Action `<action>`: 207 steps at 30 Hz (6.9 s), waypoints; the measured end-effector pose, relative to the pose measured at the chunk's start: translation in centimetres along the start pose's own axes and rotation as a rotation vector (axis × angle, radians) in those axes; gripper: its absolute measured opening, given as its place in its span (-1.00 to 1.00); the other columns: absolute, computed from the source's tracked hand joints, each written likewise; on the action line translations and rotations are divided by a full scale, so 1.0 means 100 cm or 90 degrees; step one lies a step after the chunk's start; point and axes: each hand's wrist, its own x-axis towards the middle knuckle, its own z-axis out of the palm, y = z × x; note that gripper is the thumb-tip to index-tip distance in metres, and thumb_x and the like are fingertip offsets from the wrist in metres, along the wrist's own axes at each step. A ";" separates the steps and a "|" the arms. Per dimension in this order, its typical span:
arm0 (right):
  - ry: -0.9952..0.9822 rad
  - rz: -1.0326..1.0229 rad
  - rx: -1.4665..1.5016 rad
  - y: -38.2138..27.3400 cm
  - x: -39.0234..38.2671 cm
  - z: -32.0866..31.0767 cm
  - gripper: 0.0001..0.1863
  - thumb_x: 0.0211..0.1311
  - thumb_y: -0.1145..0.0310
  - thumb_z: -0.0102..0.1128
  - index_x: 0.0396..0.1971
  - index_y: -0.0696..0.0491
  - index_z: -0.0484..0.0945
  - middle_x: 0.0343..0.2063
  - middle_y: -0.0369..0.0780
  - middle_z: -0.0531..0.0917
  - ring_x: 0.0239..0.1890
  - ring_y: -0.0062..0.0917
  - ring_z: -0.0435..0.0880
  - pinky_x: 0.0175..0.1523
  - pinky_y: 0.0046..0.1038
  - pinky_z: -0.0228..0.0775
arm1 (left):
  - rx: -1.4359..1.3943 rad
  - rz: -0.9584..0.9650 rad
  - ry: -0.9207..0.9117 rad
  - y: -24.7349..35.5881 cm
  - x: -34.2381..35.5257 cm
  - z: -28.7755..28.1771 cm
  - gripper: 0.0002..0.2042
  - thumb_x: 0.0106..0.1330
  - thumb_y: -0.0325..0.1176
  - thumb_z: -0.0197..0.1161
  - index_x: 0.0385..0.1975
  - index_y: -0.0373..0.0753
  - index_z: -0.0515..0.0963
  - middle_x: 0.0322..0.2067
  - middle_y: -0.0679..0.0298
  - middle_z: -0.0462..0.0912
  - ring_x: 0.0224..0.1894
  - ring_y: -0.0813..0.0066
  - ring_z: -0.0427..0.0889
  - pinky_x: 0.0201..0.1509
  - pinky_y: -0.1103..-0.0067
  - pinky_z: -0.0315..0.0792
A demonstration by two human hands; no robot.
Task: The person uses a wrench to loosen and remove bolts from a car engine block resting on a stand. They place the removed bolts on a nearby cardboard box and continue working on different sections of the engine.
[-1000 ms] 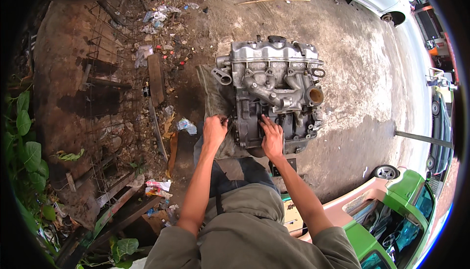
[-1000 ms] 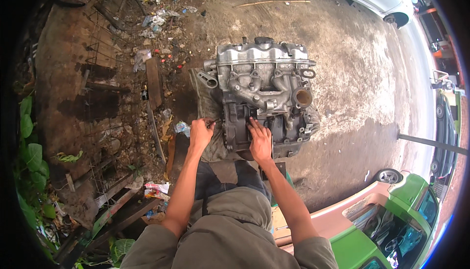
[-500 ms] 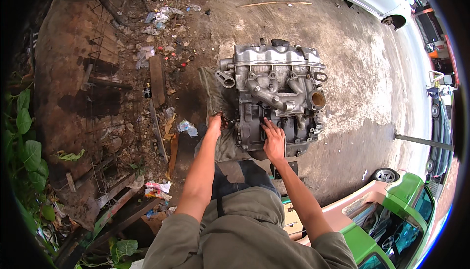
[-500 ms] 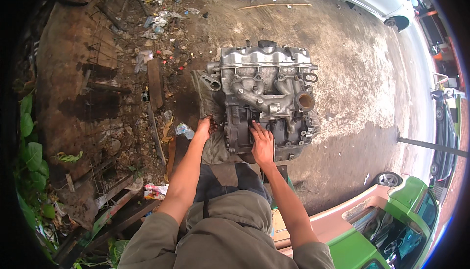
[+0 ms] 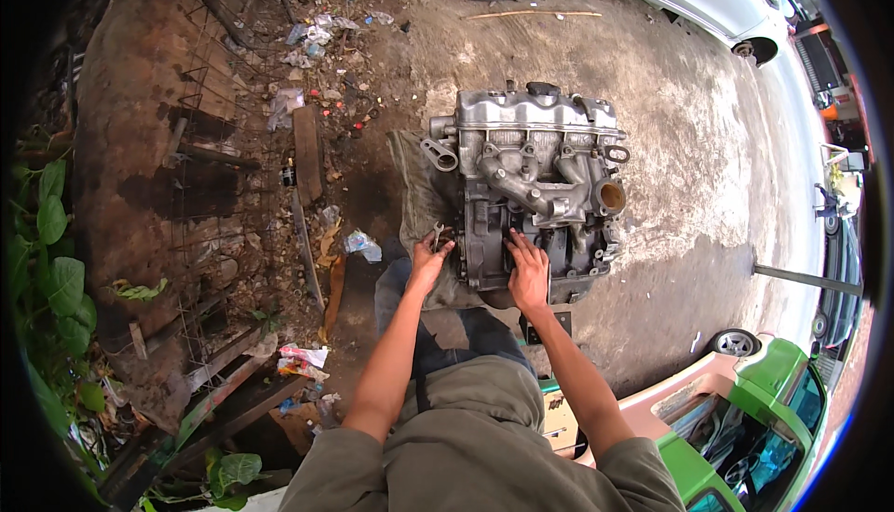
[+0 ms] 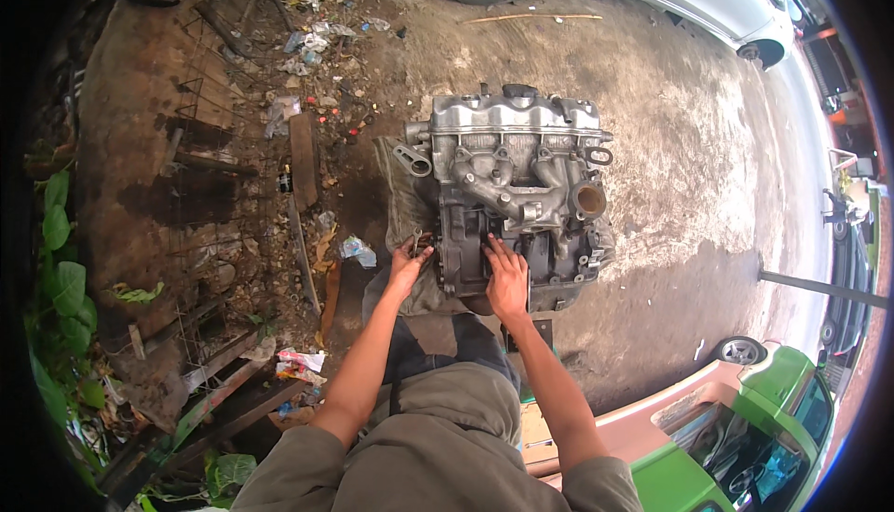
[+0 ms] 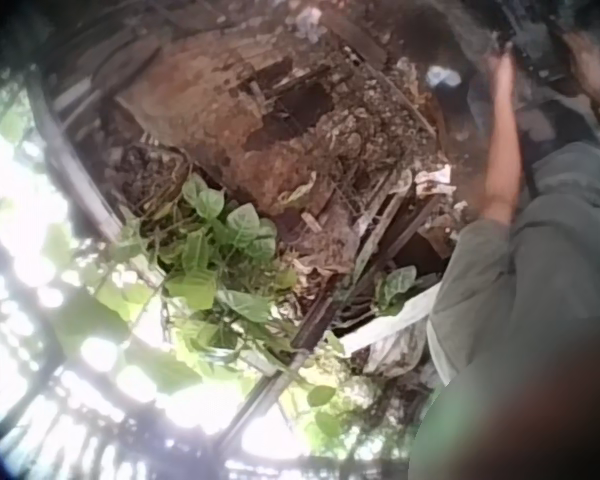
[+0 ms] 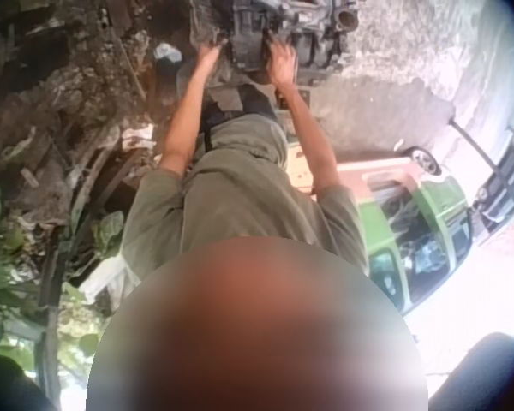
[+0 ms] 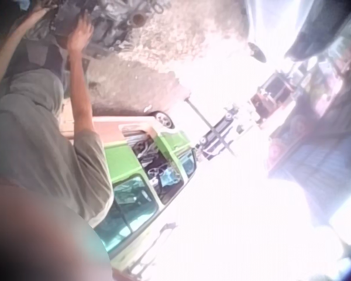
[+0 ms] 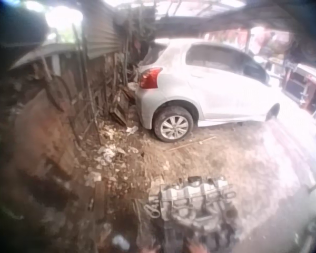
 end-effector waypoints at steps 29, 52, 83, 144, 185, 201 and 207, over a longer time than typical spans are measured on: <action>-0.005 0.008 0.031 -0.006 -0.001 -0.009 -0.41 0.00 0.68 0.10 0.14 0.12 0.53 0.36 -0.17 0.43 0.38 -0.27 0.38 0.41 -0.19 0.18 | -0.073 0.100 0.049 0.064 -0.074 -0.005 -0.77 0.38 -0.30 0.36 -0.12 -0.32 0.60 -0.32 0.35 0.63 -0.26 0.60 0.54 -0.10 0.58 0.43; -0.071 0.027 0.546 -0.195 0.013 -0.114 -0.83 0.24 0.51 0.39 -0.22 0.25 0.70 -0.35 -0.17 0.78 -0.31 -0.57 0.76 -0.14 -0.51 0.59 | -0.009 0.328 0.024 0.164 -0.178 -0.050 -0.79 0.33 -0.37 0.38 -0.15 -0.36 0.64 -0.31 0.22 0.72 -0.24 0.53 0.64 -0.13 0.53 0.50; 0.120 -0.293 0.448 -0.160 -0.036 -0.201 -0.82 0.08 0.57 0.48 -0.30 0.21 0.70 -0.42 -0.13 0.76 -0.44 -0.40 0.78 -0.34 -0.47 0.62 | 0.214 0.569 0.075 0.222 -0.270 0.021 -0.73 0.13 -0.81 0.13 -0.22 -0.39 0.59 -0.31 0.09 0.65 -0.30 0.20 0.69 -0.25 0.46 0.55; -0.190 -0.047 0.752 0.095 -0.082 -0.353 -0.82 0.38 0.43 0.31 -0.24 0.29 0.64 -0.40 -0.21 0.73 -0.34 -0.70 0.69 -0.22 -0.58 0.59 | 0.098 0.443 0.184 0.169 -0.310 0.339 -0.80 0.29 -0.42 0.44 -0.34 -0.40 0.55 -0.65 0.38 0.45 -0.61 0.77 0.27 -0.56 0.63 0.15; -0.602 -0.214 0.563 0.253 -0.235 -0.359 -0.79 0.28 0.43 0.39 -0.16 0.21 0.66 -0.33 -0.24 0.74 -0.28 -0.67 0.66 -0.12 -0.55 0.49 | -0.297 0.252 0.529 -0.012 -0.476 0.549 -0.84 0.36 -0.43 0.37 -0.16 -0.33 0.60 -0.34 0.33 0.68 -0.31 0.69 0.54 -0.19 0.67 0.42; -0.874 -0.262 0.393 0.244 -0.387 -0.115 -0.71 0.37 0.37 0.33 -0.03 0.22 0.61 -0.30 -0.24 0.71 -0.27 -0.64 0.66 -0.12 -0.52 0.50 | -0.189 0.027 0.911 -0.272 -0.527 0.485 -0.88 0.27 -0.56 0.41 -0.23 -0.36 0.65 -0.34 0.31 0.73 -0.36 0.74 0.54 -0.30 0.73 0.36; -0.961 -0.240 0.350 0.271 -0.441 -0.014 -0.68 0.44 0.29 0.25 0.01 0.20 0.58 -0.32 -0.23 0.69 -0.30 -0.62 0.65 -0.14 -0.51 0.50 | -0.271 -0.068 1.113 -0.395 -0.538 0.488 -0.89 0.31 -0.51 0.39 -0.24 -0.38 0.64 -0.34 0.28 0.74 -0.24 0.63 0.66 -0.09 0.63 0.48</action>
